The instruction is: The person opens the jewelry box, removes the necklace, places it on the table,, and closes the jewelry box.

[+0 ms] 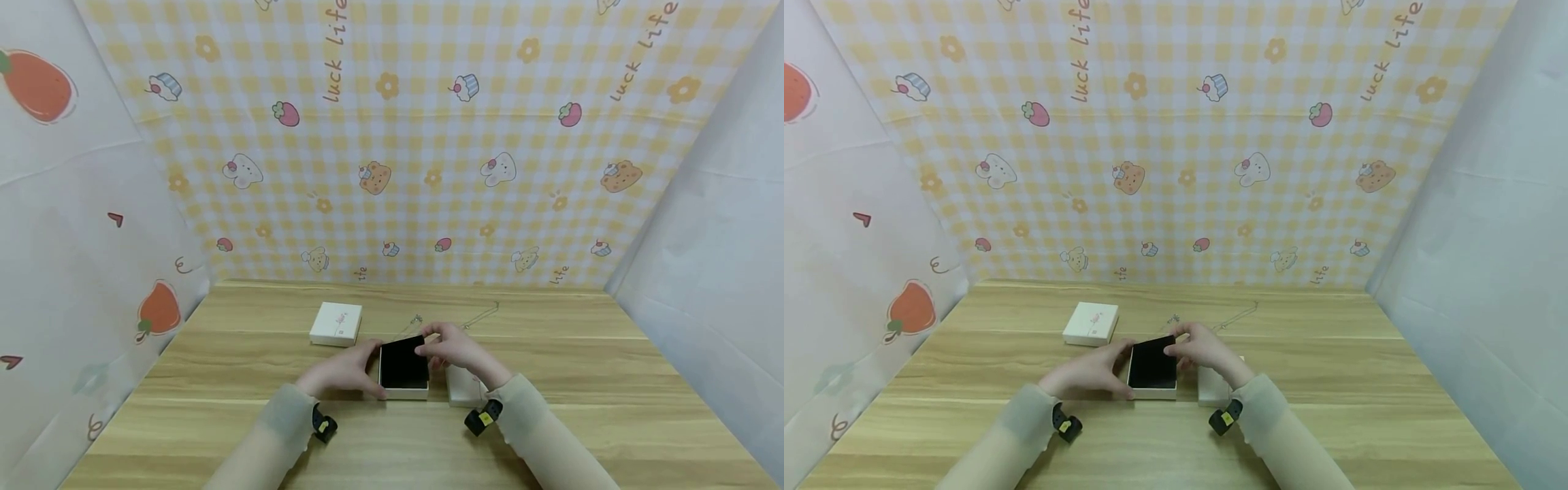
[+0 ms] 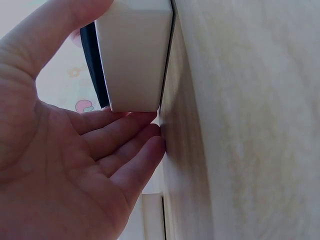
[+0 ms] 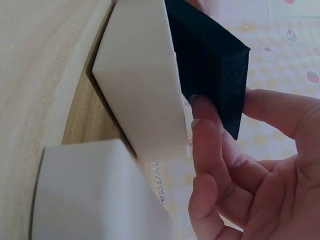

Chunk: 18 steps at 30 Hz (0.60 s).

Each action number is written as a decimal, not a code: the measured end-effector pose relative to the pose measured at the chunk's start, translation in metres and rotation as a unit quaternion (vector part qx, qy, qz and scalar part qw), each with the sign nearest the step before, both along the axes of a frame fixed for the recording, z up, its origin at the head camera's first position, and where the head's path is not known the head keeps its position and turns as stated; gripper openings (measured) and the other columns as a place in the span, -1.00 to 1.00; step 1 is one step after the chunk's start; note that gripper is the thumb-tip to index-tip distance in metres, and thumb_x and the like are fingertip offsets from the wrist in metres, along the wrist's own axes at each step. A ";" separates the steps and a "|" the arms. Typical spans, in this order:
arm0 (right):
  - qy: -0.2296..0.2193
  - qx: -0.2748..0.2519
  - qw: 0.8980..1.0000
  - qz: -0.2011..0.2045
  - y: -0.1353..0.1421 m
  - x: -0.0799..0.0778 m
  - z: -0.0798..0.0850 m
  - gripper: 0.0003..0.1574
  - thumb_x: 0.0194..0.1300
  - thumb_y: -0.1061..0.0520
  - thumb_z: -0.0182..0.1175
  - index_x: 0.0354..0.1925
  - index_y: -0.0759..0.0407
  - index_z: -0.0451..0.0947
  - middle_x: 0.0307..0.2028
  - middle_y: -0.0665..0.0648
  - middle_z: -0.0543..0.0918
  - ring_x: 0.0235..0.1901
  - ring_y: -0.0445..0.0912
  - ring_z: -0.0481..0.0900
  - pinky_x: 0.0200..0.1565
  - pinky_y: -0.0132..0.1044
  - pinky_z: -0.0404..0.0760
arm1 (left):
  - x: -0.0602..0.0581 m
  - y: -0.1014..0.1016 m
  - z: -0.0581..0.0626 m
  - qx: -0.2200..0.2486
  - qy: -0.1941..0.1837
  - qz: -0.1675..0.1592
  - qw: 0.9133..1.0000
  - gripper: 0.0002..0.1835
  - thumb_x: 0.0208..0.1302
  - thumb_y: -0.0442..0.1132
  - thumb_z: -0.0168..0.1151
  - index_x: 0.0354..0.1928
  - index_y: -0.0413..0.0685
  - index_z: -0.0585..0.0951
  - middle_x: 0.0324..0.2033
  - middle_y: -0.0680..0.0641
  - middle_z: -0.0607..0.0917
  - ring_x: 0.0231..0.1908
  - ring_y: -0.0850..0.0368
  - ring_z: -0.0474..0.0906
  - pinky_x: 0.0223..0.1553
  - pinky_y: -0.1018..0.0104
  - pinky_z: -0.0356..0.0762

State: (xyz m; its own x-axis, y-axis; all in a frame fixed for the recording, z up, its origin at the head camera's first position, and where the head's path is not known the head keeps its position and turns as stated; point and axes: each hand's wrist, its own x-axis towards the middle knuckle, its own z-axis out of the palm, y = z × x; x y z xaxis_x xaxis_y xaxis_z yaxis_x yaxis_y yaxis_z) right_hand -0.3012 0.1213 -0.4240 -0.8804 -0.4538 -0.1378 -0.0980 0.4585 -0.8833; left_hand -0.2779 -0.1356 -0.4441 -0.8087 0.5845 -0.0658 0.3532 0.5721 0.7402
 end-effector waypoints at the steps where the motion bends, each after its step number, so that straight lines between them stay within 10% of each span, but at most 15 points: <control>1: -0.001 0.002 1.000 -0.001 0.000 0.000 -0.001 -0.42 0.26 0.07 0.29 0.13 0.35 0.41 -0.44 0.08 0.69 -0.56 -0.02 0.62 -0.44 -0.14 0.64 | 0.000 0.000 0.000 -0.001 0.001 0.001 1.000 -0.02 -0.12 -0.06 0.56 0.31 -0.28 0.27 0.11 -0.10 0.51 0.10 0.02 0.41 0.21 0.00 0.28; 18: 0.018 0.013 1.000 -0.002 -0.005 0.002 -0.002 -0.52 0.24 0.14 0.30 0.03 0.39 0.46 -0.51 0.10 0.68 -0.67 -0.15 0.50 -0.56 -0.30 0.53 | -0.001 0.000 -0.001 0.001 0.007 -0.006 1.000 -0.06 -0.12 -0.07 0.55 0.30 -0.24 0.30 0.10 -0.08 0.51 0.11 0.03 0.41 0.21 0.00 0.28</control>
